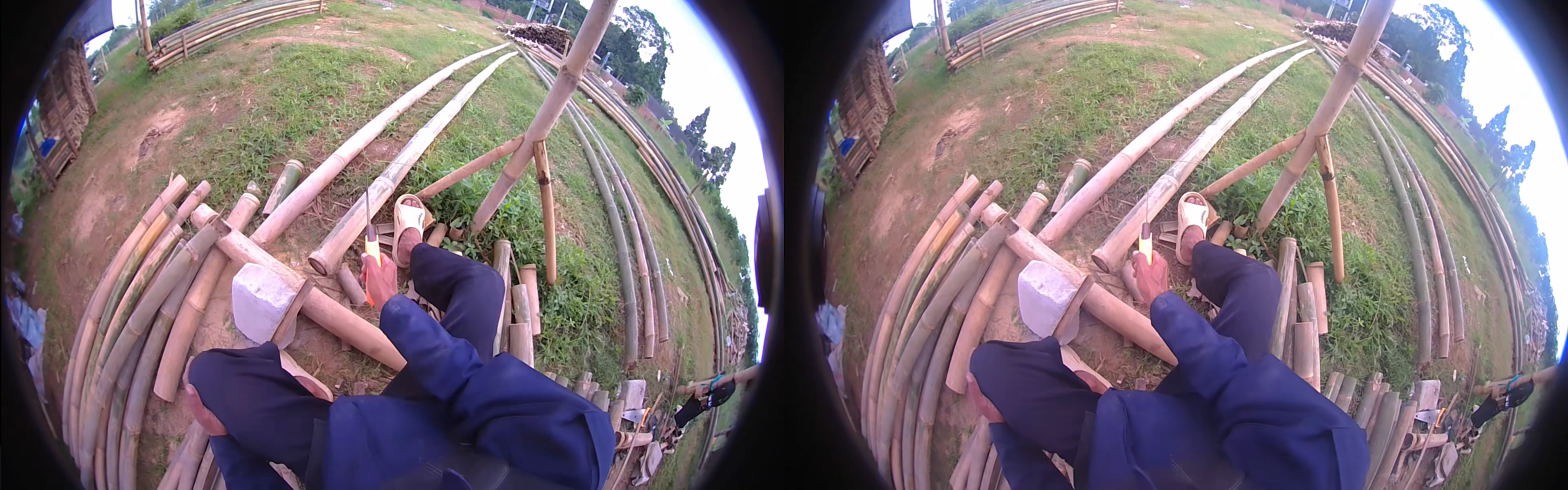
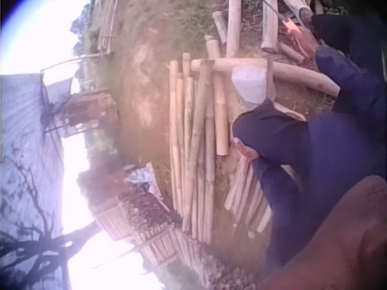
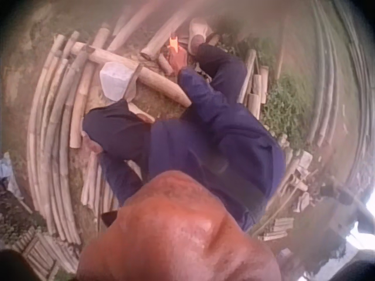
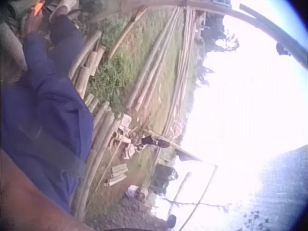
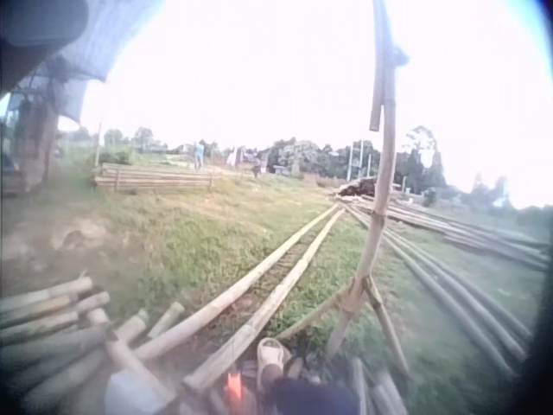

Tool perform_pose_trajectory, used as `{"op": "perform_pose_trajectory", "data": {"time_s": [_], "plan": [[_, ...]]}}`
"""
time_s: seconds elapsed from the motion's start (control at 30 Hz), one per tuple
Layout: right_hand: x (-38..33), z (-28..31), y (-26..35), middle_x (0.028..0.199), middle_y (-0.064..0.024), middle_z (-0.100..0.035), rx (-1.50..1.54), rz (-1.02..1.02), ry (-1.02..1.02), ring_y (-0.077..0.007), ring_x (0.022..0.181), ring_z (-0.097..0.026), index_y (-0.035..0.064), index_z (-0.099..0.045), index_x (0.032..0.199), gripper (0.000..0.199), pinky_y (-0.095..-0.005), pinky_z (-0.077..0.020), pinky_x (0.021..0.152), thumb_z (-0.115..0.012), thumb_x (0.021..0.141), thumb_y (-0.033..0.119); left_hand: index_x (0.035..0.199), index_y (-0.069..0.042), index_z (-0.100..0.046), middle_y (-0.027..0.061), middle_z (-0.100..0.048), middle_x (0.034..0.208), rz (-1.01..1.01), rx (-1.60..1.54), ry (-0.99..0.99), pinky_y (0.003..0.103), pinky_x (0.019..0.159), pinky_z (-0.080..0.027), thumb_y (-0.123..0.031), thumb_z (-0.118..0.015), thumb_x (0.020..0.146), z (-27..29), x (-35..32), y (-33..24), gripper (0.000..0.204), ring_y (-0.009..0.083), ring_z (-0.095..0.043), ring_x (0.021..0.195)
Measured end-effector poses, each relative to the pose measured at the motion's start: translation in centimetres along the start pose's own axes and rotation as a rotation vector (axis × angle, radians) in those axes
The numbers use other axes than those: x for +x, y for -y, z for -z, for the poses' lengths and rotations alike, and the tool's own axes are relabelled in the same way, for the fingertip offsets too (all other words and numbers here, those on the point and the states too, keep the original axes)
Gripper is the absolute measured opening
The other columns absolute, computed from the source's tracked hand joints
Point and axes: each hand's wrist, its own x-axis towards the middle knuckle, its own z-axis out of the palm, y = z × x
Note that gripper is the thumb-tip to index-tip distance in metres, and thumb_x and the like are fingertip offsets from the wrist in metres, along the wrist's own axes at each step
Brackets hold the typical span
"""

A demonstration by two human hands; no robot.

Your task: The person positions a long bamboo pole on a makeshift wooden stand and uses a hand saw to cut it into shorter sections. The cut pieces are set aside on the ground.

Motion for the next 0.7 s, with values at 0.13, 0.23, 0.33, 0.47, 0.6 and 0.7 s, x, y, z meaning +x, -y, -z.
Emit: {"op": "perform_pose_trajectory", "data": {"time_s": [0.13,0.23,0.33,0.47,0.6,0.7], "plan": [[-2.4,2.9,14.6,0.066,0.0017,-0.054,-0.005,0.241,0.211,-0.0061,0.054,-0.049,-0.0003,-0.063,0.089,0.024,-0.0243,-0.0384,0.051,-0.063,0.095,0.023,0.138,0.004,-0.054,0.0171,-0.062,0.137,-0.061,0.288,-0.074,0.037,0.108,-0.048,-0.045,-0.035,0.113,10.3,2.3,4.8,0.058,0.0225,-0.061,0.124],[-7.7,8.0,25.7,0.064,0.0031,-0.054,-0.188,0.492,0.139,-0.0036,0.052,-0.046,-0.0007,-0.066,0.087,0.024,-0.0221,-0.0341,0.048,-0.065,0.097,0.020,0.137,0.004,-0.054,0.0166,-0.062,0.135,-0.104,0.600,-0.104,0.037,0.107,-0.048,-0.044,-0.036,0.113,6.8,1.4,5.5,0.057,0.0224,-0.061,0.122],[-11.6,13.1,31.0,0.064,0.0009,-0.055,-0.351,0.696,0.065,-0.0053,0.054,-0.048,-0.0017,-0.067,0.087,0.028,-0.0226,-0.0359,0.052,-0.065,0.099,0.023,0.136,0.004,-0.055,0.0161,-0.063,0.133,-0.202,0.688,0.085,0.037,0.106,-0.048,-0.044,-0.037,0.112,-2.0,0.0,1.7,0.056,0.0223,-0.062,0.120],[-16.3,18.8,36.1,0.064,0.0017,-0.052,-0.568,0.800,-0.093,-0.0055,0.052,-0.047,-0.0008,-0.067,0.088,0.029,-0.0229,-0.0341,0.051,-0.066,0.099,0.026,0.135,0.003,-0.055,0.0154,-0.063,0.131,-0.379,0.768,0.499,0.037,0.105,-0.049,-0.043,-0.039,0.112,-15.4,-2.5,-1.6,0.054,0.0222,-0.062,0.118],[-16.1,23.9,35.6,0.063,0.0037,-0.051,-0.617,0.704,-0.172,-0.0030,0.051,-0.045,-0.0014,-0.069,0.096,0.030,-0.0213,-0.0323,0.049,-0.067,0.099,0.028,0.134,0.003,-0.056,0.0148,-0.064,0.129,-0.588,0.995,0.730,0.037,0.103,-0.049,-0.042,-0.040,0.112,-23.8,-3.5,-2.1,0.053,0.0221,-0.063,0.116],[-16.7,25.3,34.4,0.064,0.0058,-0.052,-0.697,0.583,-0.212,-0.0014,0.052,-0.046,-0.0018,-0.070,0.101,0.026,-0.0200,-0.0334,0.048,-0.071,0.097,0.023,0.133,0.003,-0.057,0.0143,-0.064,0.127,-0.644,1.075,0.782,0.037,0.102,-0.049,-0.042,-0.041,0.111,-26.1,-3.6,-1.0,0.052,0.0220,-0.063,0.114]]}}
